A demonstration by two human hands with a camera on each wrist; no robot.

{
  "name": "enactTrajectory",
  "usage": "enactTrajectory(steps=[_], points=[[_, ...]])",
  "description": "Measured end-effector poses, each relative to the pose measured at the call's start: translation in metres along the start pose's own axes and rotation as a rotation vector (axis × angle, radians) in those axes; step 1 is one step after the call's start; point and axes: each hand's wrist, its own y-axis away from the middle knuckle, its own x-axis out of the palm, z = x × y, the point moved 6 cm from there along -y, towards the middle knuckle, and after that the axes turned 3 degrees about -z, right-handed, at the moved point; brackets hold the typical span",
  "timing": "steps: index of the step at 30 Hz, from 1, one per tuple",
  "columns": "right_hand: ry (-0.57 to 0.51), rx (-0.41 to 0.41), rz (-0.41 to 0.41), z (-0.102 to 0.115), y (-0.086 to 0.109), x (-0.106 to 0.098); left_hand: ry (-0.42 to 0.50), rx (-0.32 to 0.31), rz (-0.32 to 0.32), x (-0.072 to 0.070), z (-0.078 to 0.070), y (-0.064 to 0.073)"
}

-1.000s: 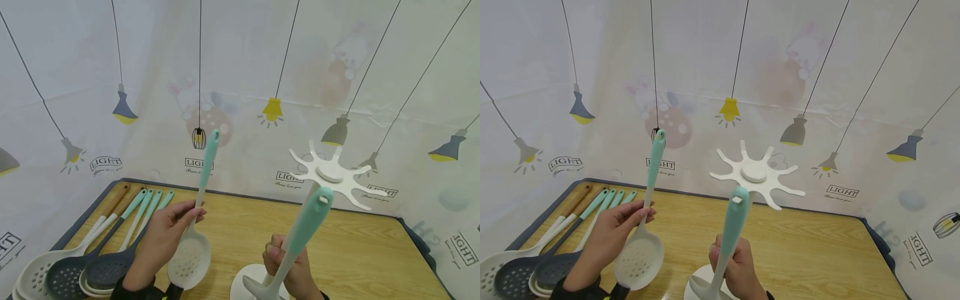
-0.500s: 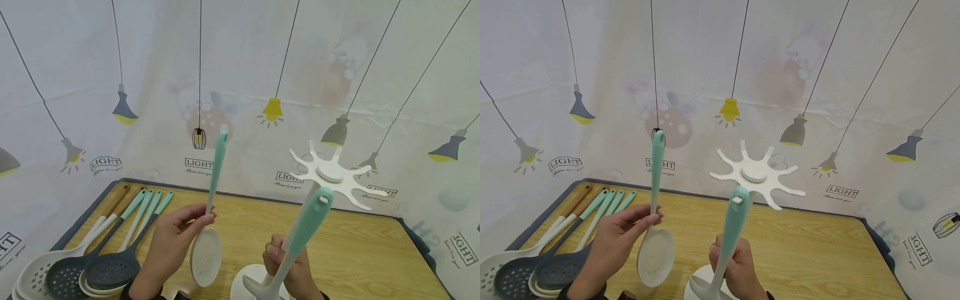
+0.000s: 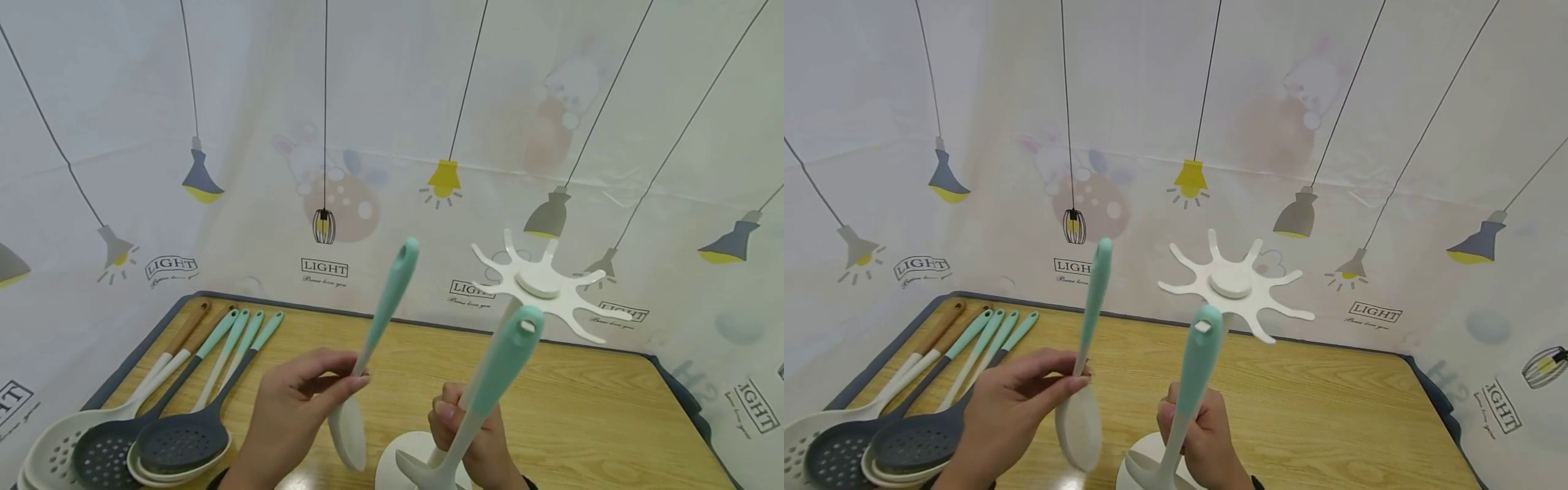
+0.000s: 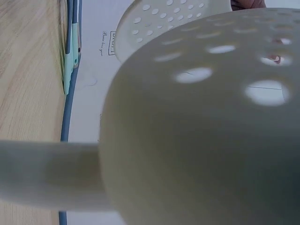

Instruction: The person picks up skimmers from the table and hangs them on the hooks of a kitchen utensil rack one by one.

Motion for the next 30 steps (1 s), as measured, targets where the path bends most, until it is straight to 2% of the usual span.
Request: enactTrajectory(steps=[8, 13, 16, 23, 30], points=[[0.007, -0.004, 0.0, 0.001, 0.0, 0.001, 0.035, 0.004, 0.005, 0.006, -0.004, 0.005], [0.002, -0.007, 0.004, 0.001, 0.0, 0.001, 0.026, -0.047, 0.008, 0.007, -0.006, 0.007], [0.001, -0.012, 0.008, 0.0, 0.0, 0.001, 0.019, -0.057, 0.012, 0.007, -0.01, 0.009], [0.0, -0.003, 0.002, 0.001, 0.0, 0.001, 0.007, 0.021, 0.039, 0.009, -0.022, 0.013], [-0.004, -0.009, 0.006, 0.001, 0.0, 0.001, 0.021, 0.109, 0.06, 0.01, -0.027, 0.015]])
